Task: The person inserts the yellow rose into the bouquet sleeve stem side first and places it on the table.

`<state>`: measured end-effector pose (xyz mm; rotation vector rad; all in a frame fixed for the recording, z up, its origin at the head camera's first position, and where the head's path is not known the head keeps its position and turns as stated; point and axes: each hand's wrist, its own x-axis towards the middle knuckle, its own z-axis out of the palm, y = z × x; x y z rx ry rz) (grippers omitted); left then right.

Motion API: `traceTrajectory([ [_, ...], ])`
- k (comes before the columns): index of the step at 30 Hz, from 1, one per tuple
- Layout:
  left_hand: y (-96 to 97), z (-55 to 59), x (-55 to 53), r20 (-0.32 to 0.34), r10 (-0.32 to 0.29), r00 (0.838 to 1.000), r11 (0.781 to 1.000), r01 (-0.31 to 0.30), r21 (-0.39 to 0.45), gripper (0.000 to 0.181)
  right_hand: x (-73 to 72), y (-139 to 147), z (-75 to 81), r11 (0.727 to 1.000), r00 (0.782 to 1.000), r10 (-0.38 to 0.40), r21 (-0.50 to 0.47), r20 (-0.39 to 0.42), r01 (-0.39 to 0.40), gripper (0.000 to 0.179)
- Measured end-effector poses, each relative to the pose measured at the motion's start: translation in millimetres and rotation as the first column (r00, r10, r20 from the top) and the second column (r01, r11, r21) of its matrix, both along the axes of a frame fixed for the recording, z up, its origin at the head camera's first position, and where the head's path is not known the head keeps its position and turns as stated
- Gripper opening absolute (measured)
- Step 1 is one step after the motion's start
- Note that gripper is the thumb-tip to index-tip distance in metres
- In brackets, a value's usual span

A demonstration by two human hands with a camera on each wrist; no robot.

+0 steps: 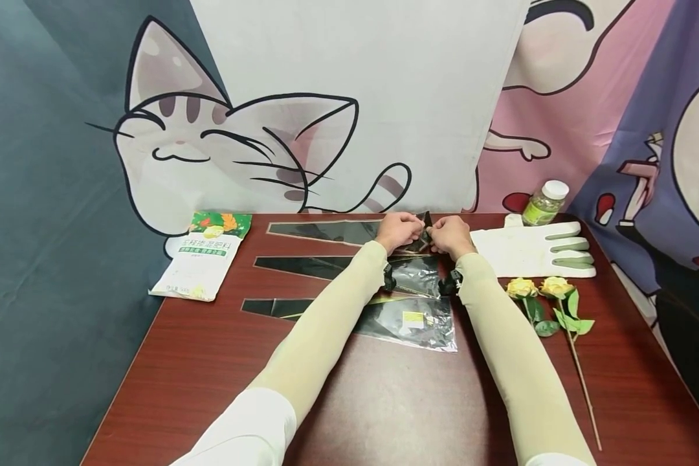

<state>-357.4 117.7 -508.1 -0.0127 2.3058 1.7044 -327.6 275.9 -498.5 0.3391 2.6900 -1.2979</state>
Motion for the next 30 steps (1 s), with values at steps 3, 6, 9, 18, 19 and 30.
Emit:
traceTrajectory([
  [3,-1.2,0.7,2.7,-0.019,0.005,1.000,1.000,-0.005,0.022,0.006,-0.2,-0.1,-0.8,1.000,1.000,-0.009,0.004,-0.009,0.009,0.023],
  [6,-2.9,1.7,4.6,-0.019,0.008,1.000,0.999,-0.007,0.043,0.004,-0.9,1.1,-1.9,1.000,1.000,-0.018,-0.005,-0.002,0.018,0.021],
  [9,-4.6,2.4,4.4,0.001,0.009,1.000,0.999,-0.009,0.049,0.004,-1.0,3.3,-2.4,1.000,1.000,-0.018,-0.025,0.005,0.018,0.020],
  [18,-5.6,-0.6,1.0,-0.017,0.003,1.000,0.999,-0.002,0.039,0.005,6.7,6.7,4.7,1.000,0.999,-0.002,-0.024,-0.033,0.002,0.024],
  [19,-5.5,-1.2,0.7,-0.019,0.003,1.000,0.999,-0.003,0.041,0.005,7.8,7.8,5.9,1.000,0.999,-0.005,-0.018,-0.039,0.004,0.025],
  [30,-7.3,-4.5,-0.7,-0.029,-0.056,0.998,0.998,0.057,0.035,0.004,33.0,13.8,34.1,0.998,0.994,0.051,0.024,-0.094,-0.049,0.036],
])
